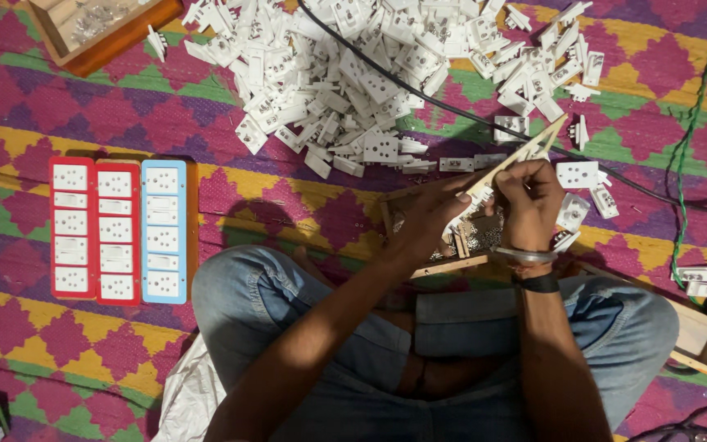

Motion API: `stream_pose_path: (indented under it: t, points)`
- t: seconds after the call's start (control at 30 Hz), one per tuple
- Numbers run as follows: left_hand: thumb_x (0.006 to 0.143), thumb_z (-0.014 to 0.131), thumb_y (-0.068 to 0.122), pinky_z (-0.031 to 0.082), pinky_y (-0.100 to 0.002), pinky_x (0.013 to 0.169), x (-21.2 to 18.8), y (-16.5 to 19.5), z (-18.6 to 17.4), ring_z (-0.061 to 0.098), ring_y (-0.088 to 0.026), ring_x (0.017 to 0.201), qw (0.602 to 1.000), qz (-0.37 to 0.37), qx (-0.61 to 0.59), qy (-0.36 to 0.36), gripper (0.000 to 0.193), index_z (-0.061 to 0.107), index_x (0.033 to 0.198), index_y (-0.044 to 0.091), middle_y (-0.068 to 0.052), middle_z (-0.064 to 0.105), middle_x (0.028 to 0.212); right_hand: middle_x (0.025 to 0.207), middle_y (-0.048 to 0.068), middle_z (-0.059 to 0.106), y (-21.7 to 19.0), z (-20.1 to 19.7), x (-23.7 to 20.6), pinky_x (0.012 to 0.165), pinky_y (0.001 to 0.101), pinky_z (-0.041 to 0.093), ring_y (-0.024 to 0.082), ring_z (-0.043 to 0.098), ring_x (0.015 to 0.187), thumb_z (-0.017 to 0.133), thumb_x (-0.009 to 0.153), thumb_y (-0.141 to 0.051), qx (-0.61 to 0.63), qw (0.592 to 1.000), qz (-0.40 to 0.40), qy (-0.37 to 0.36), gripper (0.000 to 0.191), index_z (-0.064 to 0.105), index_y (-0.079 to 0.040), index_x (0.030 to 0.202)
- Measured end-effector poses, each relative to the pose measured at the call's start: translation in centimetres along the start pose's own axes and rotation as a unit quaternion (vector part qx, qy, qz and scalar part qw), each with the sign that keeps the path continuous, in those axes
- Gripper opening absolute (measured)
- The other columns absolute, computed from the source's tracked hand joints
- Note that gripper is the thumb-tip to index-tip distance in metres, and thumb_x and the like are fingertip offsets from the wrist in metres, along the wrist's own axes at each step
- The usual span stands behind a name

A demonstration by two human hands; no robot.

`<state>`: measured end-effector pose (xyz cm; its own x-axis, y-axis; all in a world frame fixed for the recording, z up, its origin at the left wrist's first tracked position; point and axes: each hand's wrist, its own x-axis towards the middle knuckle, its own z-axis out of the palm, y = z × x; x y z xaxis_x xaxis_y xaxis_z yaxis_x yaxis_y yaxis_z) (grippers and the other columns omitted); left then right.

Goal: The person sits on a patterned mat and assembles white electrical socket modules into blue and red plastic frames. They pick up modules from a large pile, place them into the frame slots, and secure them with screws from a wooden box using a screwdriver.

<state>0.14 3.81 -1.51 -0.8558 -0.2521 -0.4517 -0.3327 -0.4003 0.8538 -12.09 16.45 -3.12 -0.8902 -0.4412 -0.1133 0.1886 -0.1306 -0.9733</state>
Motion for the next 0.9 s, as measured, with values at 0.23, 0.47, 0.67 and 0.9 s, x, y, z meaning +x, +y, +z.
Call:
stream_pose_path:
  t: [0.23, 0.47, 0.67, 0.9]
  points:
    - [0.092, 0.054, 0.054, 0.057, -0.028, 0.059, -0.1, 0.2, 0.3, 0.058, -0.025, 0.125, 0.999, -0.003, 0.030, 0.014, 0.068, 0.051, 0.151, 0.019, -0.010, 0.054, 0.143, 0.085, 0.005, 0.058, 0.6, -0.1, 0.0, 0.054, 0.0286, 0.050, 0.013, 0.057, 0.064, 0.066, 0.093, 0.005, -0.015, 0.999, -0.032, -0.020, 0.017, 0.054, -0.004, 0.099]
    - [0.092, 0.058, 0.056, 0.056, -0.034, 0.055, 0.8, 0.0, -0.3, 0.065, -0.026, 0.108, 0.999, -0.002, -0.005, 0.042, 0.068, 0.056, 0.147, 0.016, -0.017, 0.066, 0.132, 0.080, 0.010, 0.065, -1.4, -0.9, 0.1, 0.053, 0.0302, 0.051, 0.018, 0.062, 0.061, 0.063, 0.095, -0.001, 0.024, 0.999, 0.002, -0.024, 0.013, 0.054, -0.008, 0.103]
    - [0.091, 0.059, 0.052, 0.057, -0.033, 0.059, 1.1, 0.9, -2.1, 0.060, -0.018, 0.098, 0.993, -0.005, -0.054, 0.110, 0.054, 0.054, 0.131, 0.016, -0.005, 0.062, 0.119, 0.087, 0.020, 0.070, -0.5, -2.9, -1.3, 0.067, 0.0524, 0.054, 0.043, 0.068, 0.076, 0.075, 0.084, -0.017, -0.587, 0.779, -0.118, -0.186, 0.020, 0.068, -0.010, 0.100]
    - [0.092, 0.063, 0.045, 0.055, -0.030, 0.055, 0.7, 1.5, -1.5, 0.059, -0.013, 0.099, 0.991, -0.005, -0.102, 0.087, 0.048, 0.056, 0.130, 0.017, -0.003, 0.059, 0.116, 0.097, 0.019, 0.072, 3.9, -2.8, -1.3, 0.075, 0.0550, 0.056, 0.044, 0.070, 0.084, 0.070, 0.083, -0.015, -0.673, 0.707, -0.070, -0.205, 0.015, 0.072, -0.013, 0.098]
